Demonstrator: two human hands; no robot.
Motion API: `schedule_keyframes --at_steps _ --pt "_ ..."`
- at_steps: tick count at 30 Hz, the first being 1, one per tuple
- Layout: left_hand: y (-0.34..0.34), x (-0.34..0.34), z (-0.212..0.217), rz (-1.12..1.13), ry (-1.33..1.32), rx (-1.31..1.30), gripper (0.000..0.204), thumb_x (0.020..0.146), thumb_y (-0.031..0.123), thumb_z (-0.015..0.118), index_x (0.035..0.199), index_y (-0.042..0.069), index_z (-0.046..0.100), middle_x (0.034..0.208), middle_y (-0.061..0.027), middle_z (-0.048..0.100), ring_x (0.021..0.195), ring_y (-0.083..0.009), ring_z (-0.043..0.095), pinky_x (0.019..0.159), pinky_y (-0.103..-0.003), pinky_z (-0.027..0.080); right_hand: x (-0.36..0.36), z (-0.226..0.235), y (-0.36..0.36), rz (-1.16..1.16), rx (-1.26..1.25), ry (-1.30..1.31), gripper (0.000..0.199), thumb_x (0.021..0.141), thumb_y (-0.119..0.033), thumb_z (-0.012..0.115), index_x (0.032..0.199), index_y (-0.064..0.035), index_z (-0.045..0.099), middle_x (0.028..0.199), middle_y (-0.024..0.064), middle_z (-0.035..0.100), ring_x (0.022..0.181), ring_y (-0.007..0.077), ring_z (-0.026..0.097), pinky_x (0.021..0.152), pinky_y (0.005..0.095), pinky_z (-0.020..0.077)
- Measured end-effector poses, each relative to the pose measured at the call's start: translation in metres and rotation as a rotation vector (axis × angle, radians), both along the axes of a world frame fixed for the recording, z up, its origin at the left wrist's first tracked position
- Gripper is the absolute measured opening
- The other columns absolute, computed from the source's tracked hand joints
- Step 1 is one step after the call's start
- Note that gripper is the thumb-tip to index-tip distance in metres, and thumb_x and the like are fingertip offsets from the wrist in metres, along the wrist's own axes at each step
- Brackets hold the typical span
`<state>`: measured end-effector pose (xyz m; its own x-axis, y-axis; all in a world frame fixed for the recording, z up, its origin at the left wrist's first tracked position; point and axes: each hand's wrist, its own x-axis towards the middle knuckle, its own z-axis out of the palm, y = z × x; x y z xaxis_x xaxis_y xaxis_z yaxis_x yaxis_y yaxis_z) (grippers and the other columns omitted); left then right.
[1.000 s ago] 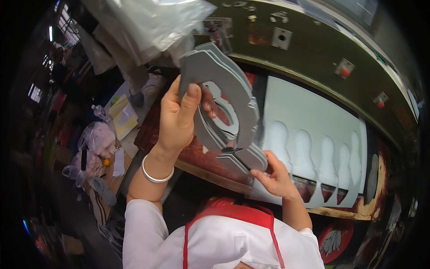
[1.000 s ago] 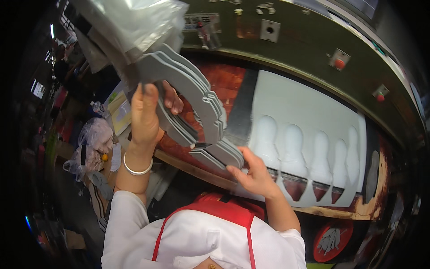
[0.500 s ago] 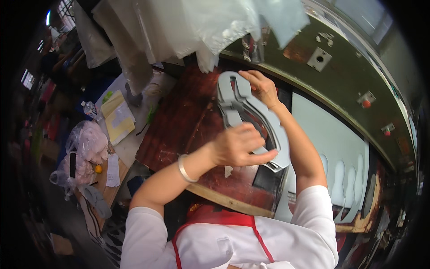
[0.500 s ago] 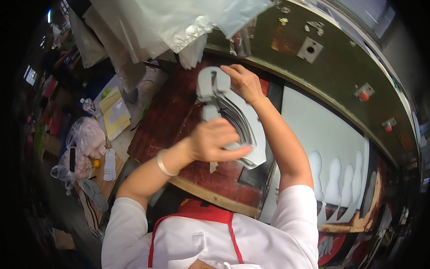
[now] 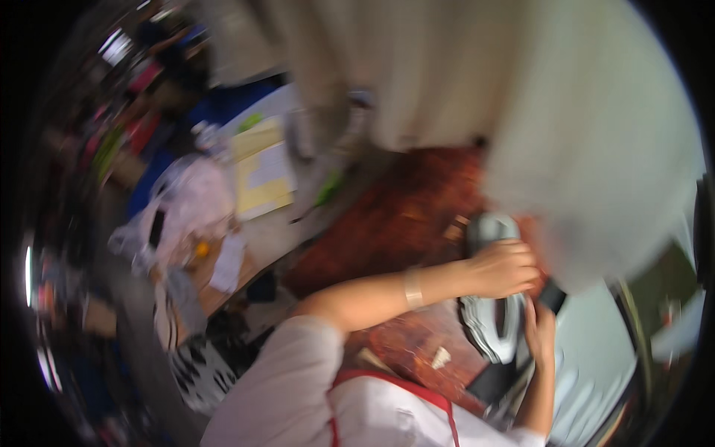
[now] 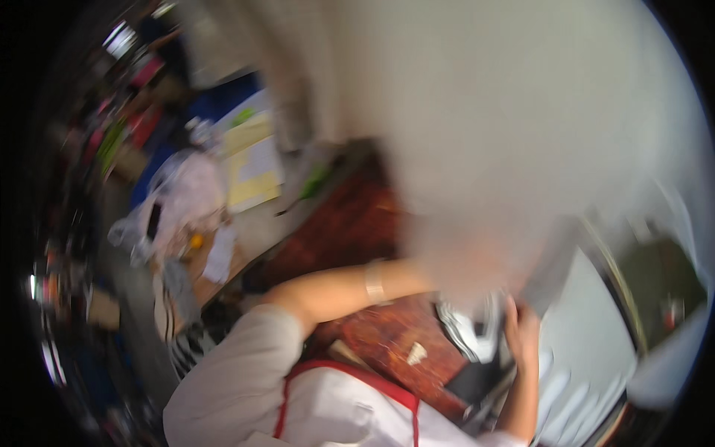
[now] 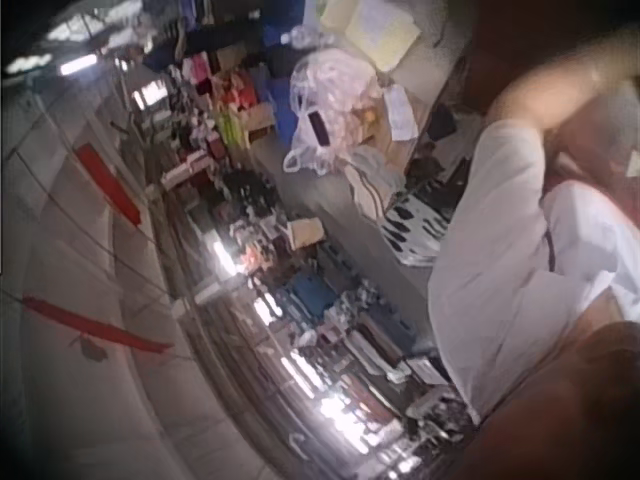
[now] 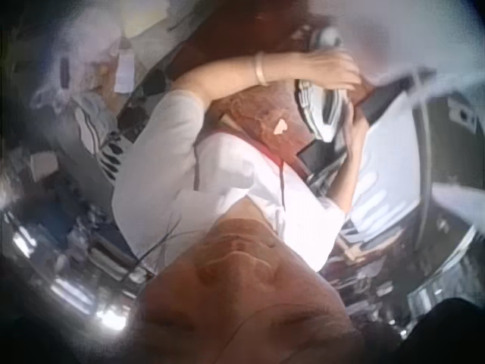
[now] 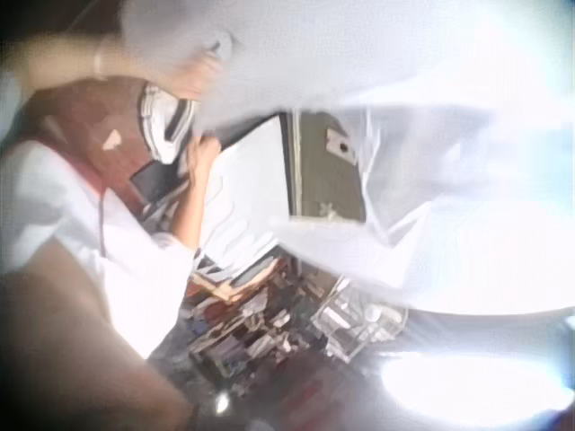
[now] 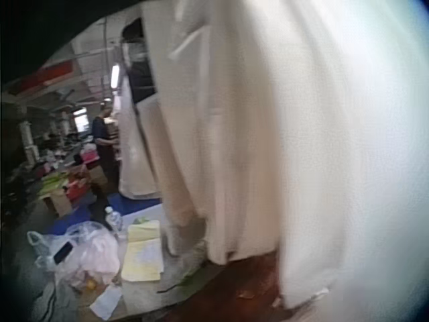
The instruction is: The person places a sheet of gray material into a hydraulic press, activates the machine, and removes cut shoe sole pieces. They repeat this cycle, stacking the finished pieces and discarding the leftover material frame.
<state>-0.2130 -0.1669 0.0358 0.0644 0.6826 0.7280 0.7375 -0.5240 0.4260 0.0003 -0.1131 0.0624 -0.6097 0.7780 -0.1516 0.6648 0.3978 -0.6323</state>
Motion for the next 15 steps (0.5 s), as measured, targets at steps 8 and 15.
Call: schedule_keyframes --at_steps 8,15 --pt "0.087 -0.012 -0.018 -0.062 0.574 -0.852 0.046 0.08 0.048 0.042 0.092 0.017 0.074 0.099 -0.0067 0.07 0.111 -0.0256 0.056 0.101 -0.055 0.025 -0.006 0.036 -0.082 -0.107 0.046 -0.557 0.064 0.086 -0.055 0.054 0.122 -0.003 0.058 0.102 0.0211 0.066 0.095 0.0336 0.064 0.082 0.0426 0.0474" --pt "0.108 -0.001 -0.033 -0.196 0.664 -0.864 0.058 0.079 0.066 0.04 0.096 0.02 0.071 0.101 -0.0134 0.067 0.099 -0.0309 0.056 0.085 -0.052 0.03 0.017 -0.015 -0.035 -0.061 -0.199 0.017 0.033 0.085 -0.014 0.068 0.103 0.0116 0.059 0.088 0.0097 0.066 0.075 0.0153 0.056 0.07 0.0304 0.0466"
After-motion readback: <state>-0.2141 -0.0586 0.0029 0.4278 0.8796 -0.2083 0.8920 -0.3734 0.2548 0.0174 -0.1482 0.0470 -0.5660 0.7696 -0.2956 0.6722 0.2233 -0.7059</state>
